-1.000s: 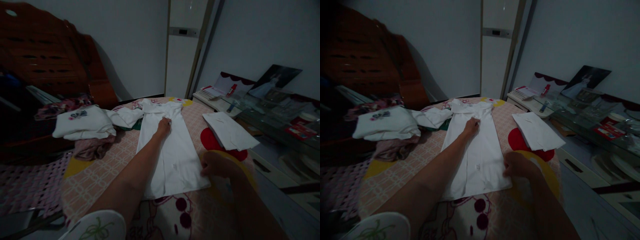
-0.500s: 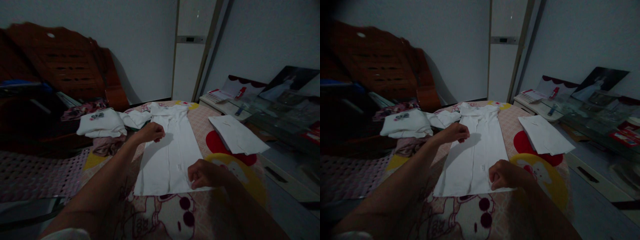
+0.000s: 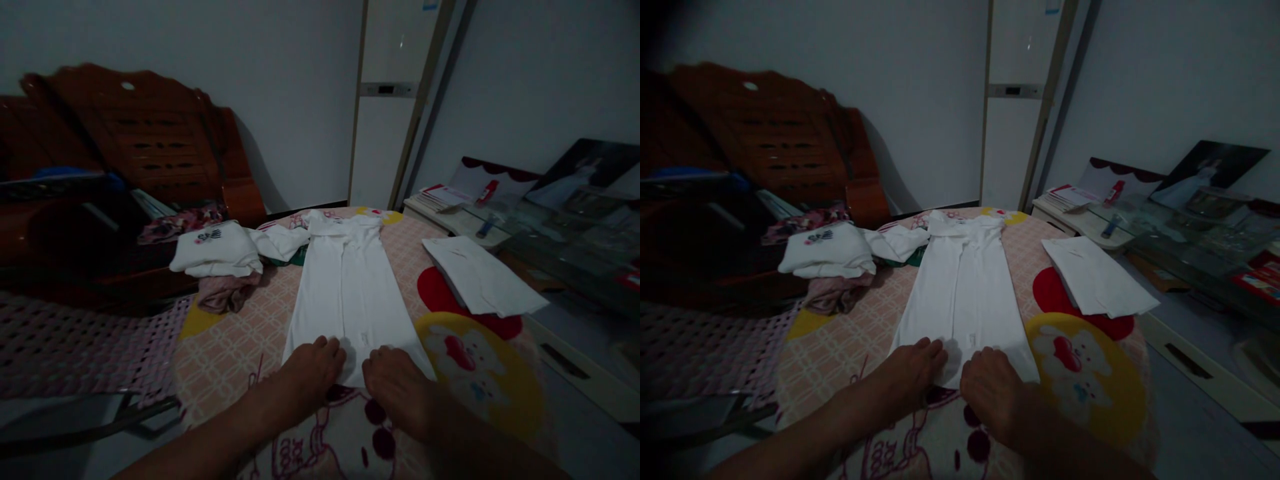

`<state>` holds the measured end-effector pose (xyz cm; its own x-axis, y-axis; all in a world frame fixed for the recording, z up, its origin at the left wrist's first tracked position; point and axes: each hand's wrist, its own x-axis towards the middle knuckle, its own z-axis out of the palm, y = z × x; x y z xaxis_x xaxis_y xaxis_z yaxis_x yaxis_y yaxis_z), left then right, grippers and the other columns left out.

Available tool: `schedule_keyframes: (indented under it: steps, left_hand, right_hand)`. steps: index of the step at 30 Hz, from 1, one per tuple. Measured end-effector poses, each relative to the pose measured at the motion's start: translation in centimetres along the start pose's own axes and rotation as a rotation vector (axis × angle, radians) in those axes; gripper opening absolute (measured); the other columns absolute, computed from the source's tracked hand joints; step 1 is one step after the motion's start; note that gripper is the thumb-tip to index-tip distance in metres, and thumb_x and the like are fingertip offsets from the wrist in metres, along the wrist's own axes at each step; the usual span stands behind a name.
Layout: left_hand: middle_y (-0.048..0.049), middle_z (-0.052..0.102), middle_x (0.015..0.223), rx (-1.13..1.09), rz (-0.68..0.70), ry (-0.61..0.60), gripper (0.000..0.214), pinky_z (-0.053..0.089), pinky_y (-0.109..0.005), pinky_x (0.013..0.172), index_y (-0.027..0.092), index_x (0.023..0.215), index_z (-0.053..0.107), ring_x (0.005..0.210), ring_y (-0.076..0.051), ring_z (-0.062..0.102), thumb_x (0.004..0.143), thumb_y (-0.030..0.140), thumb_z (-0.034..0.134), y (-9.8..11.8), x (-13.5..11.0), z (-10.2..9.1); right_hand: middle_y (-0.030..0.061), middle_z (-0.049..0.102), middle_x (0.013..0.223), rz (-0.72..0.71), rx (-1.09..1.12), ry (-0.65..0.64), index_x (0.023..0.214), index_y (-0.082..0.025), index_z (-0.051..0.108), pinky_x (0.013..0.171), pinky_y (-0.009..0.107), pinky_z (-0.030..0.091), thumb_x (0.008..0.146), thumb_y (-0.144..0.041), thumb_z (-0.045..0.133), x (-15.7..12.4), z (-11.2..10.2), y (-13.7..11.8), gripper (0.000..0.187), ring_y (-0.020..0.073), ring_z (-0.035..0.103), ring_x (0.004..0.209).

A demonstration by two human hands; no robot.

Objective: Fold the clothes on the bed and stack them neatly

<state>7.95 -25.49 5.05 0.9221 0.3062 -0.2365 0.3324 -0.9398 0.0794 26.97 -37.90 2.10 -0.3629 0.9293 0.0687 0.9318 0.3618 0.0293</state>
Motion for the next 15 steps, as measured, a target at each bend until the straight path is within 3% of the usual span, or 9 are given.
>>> schedule_keyframes:
  steps: [4,6,9,12,15]
  left_hand:
    - [-0.0107,0.067,0.1,-0.083,0.049,0.003,0.015,0.051,-0.035,0.073,0.02,0.102,0.063,0.09,-0.025,0.065,0.088,0.02,0.057,-1.9,0.7,-0.7]
    - [-0.0087,0.069,0.097,-0.101,0.094,0.006,0.015,0.05,-0.033,0.073,0.02,0.1,0.065,0.086,-0.024,0.066,0.086,0.02,0.06,-3.6,1.8,-2.7]
    - [-0.0088,0.071,0.096,-0.04,0.026,0.087,0.027,0.05,-0.032,0.076,0.019,0.103,0.067,0.088,-0.023,0.068,0.084,0.007,0.053,-6.4,5.1,-6.9]
    - [-0.0137,0.069,0.106,0.032,-0.148,0.3,0.03,0.049,-0.034,0.084,0.015,0.106,0.067,0.1,-0.025,0.067,0.088,0.005,0.045,-8.9,9.0,-10.3]
    - [-0.016,0.061,0.128,0.047,-0.234,0.558,0.039,0.046,-0.036,0.095,0.014,0.124,0.06,0.116,-0.026,0.06,0.09,0.006,0.044,-10.0,11.0,-11.1]
  right_hand:
    - [0.0063,0.064,0.078,0.06,0.052,-0.11,0.083,-0.018,0.06,0.066,0.032,0.039,0.079,-0.004,0.052,1.5,-1.1,1.8,0.016,0.0184,0.055,0.069]
    - [0.0066,0.064,0.08,0.076,0.06,-0.068,0.085,-0.017,0.061,0.067,0.031,0.038,0.079,-0.003,0.048,2.6,-2.5,3.8,0.02,0.0183,0.055,0.072]
    - [0.0104,0.066,0.092,0.128,-0.036,0.006,0.095,-0.015,0.063,0.076,0.033,0.039,0.084,-0.005,0.046,6.0,-5.8,7.4,0.023,0.021,0.057,0.086]
    - [0.013,0.065,0.101,0.37,-0.153,0.04,0.104,-0.014,0.063,0.08,0.033,0.039,0.09,-0.006,0.043,10.5,-9.4,10.3,0.026,0.0226,0.057,0.094]
    - [0.0175,0.061,0.115,0.488,-0.192,0.233,0.114,-0.011,0.061,0.089,0.035,0.038,0.093,-0.009,0.041,12.9,-10.7,11.7,0.029,0.0264,0.053,0.106]
